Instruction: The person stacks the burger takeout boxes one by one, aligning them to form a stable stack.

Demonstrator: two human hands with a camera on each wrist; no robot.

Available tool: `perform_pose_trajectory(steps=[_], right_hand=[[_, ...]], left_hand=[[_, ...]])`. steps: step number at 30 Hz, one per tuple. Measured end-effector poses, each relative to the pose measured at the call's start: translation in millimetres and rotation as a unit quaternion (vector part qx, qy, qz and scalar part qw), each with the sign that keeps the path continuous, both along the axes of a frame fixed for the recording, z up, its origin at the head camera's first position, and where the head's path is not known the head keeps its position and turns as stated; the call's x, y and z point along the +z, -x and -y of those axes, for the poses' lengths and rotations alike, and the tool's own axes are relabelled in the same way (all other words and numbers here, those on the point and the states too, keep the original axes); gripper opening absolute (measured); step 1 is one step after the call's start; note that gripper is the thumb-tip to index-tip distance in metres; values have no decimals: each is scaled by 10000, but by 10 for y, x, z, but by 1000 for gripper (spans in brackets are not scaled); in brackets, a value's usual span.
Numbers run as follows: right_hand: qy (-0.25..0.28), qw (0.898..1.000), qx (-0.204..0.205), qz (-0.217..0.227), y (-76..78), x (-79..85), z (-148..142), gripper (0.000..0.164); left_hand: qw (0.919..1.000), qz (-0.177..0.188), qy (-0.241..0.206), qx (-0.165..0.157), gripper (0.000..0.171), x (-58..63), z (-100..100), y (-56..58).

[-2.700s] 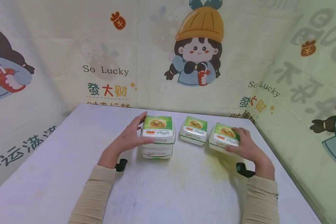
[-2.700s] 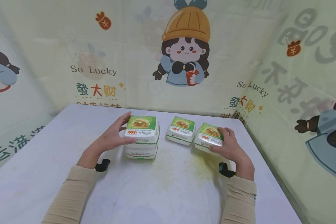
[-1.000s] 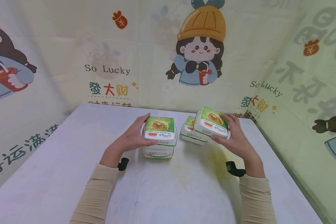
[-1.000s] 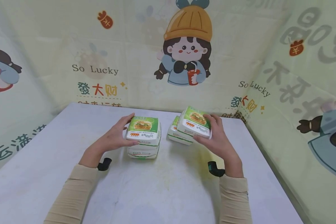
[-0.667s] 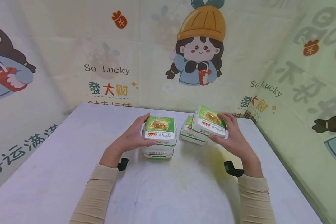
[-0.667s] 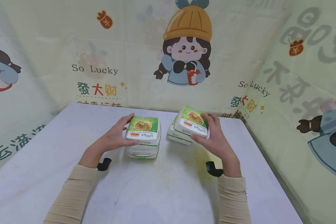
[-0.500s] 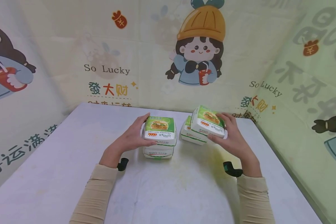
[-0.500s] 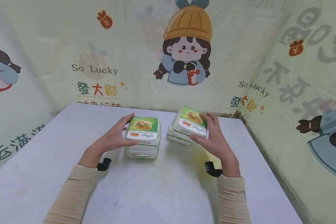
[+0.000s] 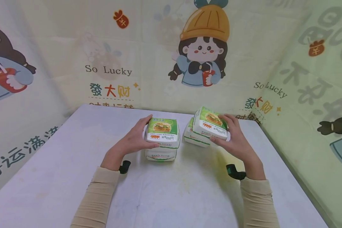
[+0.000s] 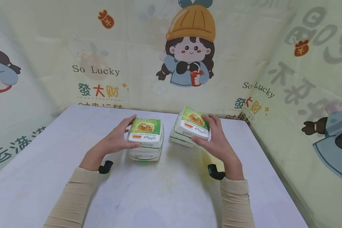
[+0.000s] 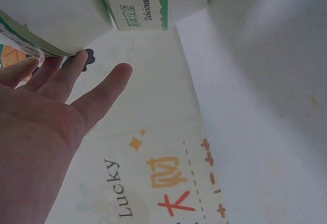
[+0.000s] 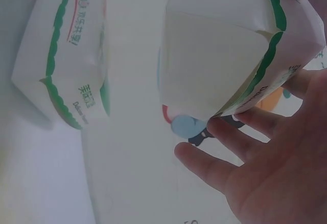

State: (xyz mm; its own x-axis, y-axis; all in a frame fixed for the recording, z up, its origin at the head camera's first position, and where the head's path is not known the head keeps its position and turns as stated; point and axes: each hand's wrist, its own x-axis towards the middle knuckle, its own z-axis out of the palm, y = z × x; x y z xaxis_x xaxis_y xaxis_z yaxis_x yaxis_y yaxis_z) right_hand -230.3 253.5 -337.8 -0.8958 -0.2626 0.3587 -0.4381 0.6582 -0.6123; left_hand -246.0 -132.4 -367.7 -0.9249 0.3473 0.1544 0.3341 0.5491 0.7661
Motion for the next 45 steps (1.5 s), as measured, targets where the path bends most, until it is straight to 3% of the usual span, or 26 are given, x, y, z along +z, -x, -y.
perform_pose_trajectory(steps=[27, 45], right_hand=[[12, 9991, 413, -40, 4, 95, 429, 83], [-129, 9963, 845, -1, 68, 357, 834, 83]], left_hand=[[9999, 20, -139, -32, 118, 7, 8, 13], [9992, -24, -375, -113, 121, 27, -11, -8]])
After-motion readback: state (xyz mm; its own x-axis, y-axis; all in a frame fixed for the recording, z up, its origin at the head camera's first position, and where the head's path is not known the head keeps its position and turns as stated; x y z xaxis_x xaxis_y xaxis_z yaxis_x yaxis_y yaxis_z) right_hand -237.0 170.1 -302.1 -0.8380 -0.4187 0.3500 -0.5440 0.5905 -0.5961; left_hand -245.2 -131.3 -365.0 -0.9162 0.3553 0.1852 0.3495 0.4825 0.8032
